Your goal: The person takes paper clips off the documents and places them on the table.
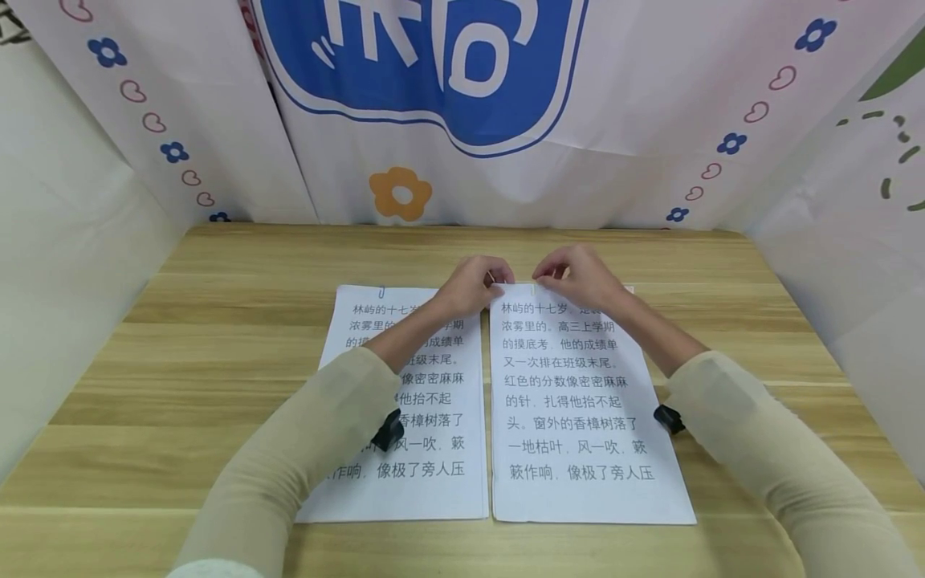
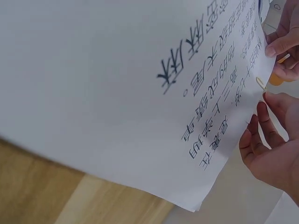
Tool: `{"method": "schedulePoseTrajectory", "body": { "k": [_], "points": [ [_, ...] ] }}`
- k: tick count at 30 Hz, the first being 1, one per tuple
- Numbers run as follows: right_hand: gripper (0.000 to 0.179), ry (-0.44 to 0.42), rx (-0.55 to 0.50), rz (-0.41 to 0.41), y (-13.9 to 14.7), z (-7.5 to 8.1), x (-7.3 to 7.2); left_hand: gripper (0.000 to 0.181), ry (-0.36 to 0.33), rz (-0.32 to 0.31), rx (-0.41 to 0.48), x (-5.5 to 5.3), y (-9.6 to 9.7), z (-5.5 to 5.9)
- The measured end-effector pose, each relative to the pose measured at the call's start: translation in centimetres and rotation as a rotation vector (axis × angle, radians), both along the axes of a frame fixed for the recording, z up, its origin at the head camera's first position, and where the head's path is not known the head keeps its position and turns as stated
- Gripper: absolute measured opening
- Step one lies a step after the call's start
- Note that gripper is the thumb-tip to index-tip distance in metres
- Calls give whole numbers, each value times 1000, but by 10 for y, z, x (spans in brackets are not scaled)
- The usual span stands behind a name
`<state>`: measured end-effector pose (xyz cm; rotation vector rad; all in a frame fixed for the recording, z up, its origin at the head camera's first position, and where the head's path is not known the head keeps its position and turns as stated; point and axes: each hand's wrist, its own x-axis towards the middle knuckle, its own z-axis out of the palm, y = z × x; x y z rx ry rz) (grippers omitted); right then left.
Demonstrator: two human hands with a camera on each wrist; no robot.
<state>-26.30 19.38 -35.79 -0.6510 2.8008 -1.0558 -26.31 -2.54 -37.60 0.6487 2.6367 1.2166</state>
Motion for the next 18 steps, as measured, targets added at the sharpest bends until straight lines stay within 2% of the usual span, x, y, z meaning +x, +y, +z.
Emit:
{"method": "schedulePoseTrajectory", "body": {
  "k": [18],
  "points": [
    [14, -3, -4, 26, -2, -3, -2, 18, 8, -10, 5, -2, 0, -2]
  ]
}}
